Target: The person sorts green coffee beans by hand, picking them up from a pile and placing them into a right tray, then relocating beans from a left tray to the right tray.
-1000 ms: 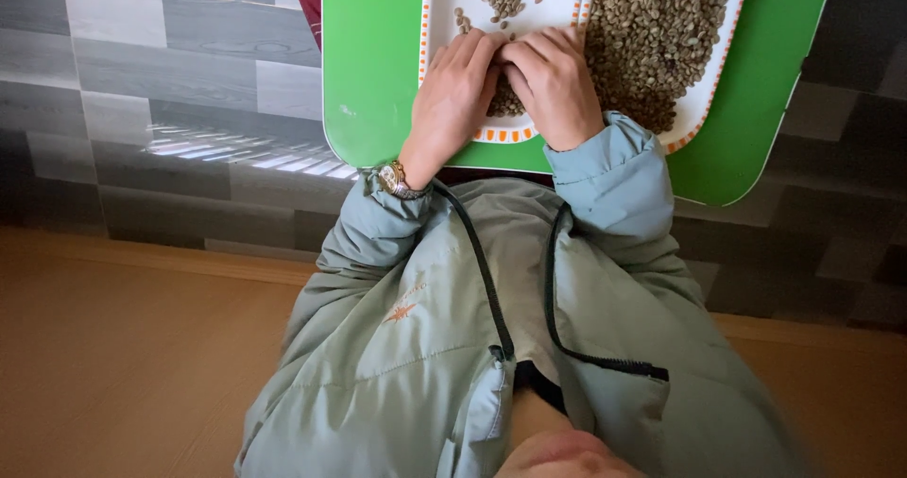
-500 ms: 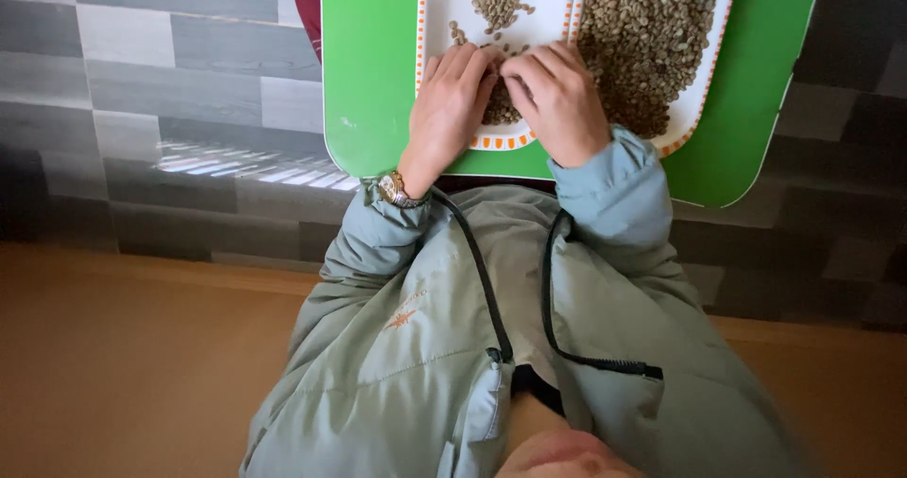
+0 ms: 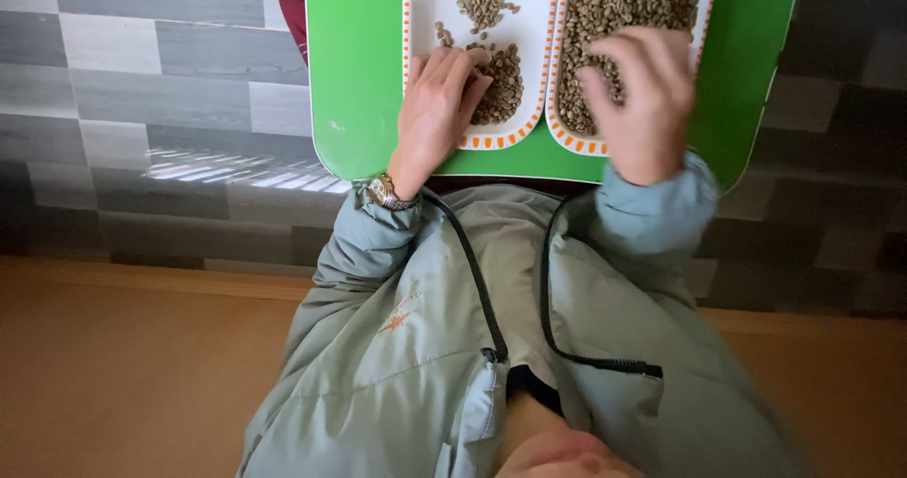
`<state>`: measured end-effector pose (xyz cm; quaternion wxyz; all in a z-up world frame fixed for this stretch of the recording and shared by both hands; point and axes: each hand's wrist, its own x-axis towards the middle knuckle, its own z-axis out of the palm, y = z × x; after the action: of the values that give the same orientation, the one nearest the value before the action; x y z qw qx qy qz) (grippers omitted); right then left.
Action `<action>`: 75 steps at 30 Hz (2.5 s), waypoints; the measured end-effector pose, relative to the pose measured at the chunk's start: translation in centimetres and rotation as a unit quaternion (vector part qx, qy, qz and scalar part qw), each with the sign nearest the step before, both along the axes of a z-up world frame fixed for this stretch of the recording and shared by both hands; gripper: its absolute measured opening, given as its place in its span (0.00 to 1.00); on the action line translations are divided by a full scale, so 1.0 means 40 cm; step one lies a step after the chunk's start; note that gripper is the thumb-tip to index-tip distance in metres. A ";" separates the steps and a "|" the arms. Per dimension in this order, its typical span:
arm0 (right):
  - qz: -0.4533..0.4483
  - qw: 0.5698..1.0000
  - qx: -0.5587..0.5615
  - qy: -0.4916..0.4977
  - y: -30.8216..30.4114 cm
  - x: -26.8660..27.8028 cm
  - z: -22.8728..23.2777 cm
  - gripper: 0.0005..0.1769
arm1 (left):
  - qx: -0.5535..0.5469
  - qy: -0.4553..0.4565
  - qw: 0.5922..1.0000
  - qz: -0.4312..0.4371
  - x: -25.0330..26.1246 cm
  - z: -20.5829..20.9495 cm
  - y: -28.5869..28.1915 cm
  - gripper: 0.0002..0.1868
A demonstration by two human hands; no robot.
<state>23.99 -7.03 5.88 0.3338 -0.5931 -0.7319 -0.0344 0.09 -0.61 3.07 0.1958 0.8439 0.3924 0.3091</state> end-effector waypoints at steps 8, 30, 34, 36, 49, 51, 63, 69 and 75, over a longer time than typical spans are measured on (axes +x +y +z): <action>0.101 0.990 -0.083 -0.050 0.069 -0.163 -0.080 0.10 | 0.006 -0.022 0.999 -0.038 -0.016 0.020 -0.001 0.17; 0.059 0.997 -0.037 -0.021 0.023 -0.070 -0.092 0.09 | 0.026 0.027 0.999 -0.022 -0.009 -0.009 0.000 0.20; -0.021 0.999 -0.029 -0.022 -0.035 0.045 -0.100 0.12 | 0.044 0.038 0.998 0.001 -0.001 -0.014 -0.001 0.17; -0.031 0.999 -0.032 0.006 -0.056 0.053 -0.066 0.11 | 0.045 0.044 0.998 0.005 0.002 -0.014 -0.002 0.17; -0.055 0.996 -0.016 0.070 -0.091 0.053 -0.086 0.07 | 0.085 0.150 0.983 -0.069 0.040 -0.051 0.151 0.19; -0.048 0.996 -0.009 0.078 -0.098 0.056 -0.085 0.07 | 0.093 0.149 0.981 -0.077 0.070 -0.080 0.204 0.17; -0.036 0.996 0.003 0.084 -0.128 0.068 -0.082 0.08 | 0.020 0.309 0.915 -0.259 0.067 -0.118 0.206 0.11; -0.026 0.996 0.008 0.081 -0.126 0.057 -0.068 0.08 | 0.011 0.087 0.970 -0.228 0.079 -0.068 0.239 0.05; -0.026 0.997 0.000 0.079 -0.127 0.071 -0.085 0.08 | 0.096 0.109 0.971 -0.192 0.149 -0.195 0.312 0.10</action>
<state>26.84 -12.11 2.47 0.3897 -0.6126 -0.6877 0.0041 6.06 11.86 -4.71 0.1253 0.9469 0.2104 0.2082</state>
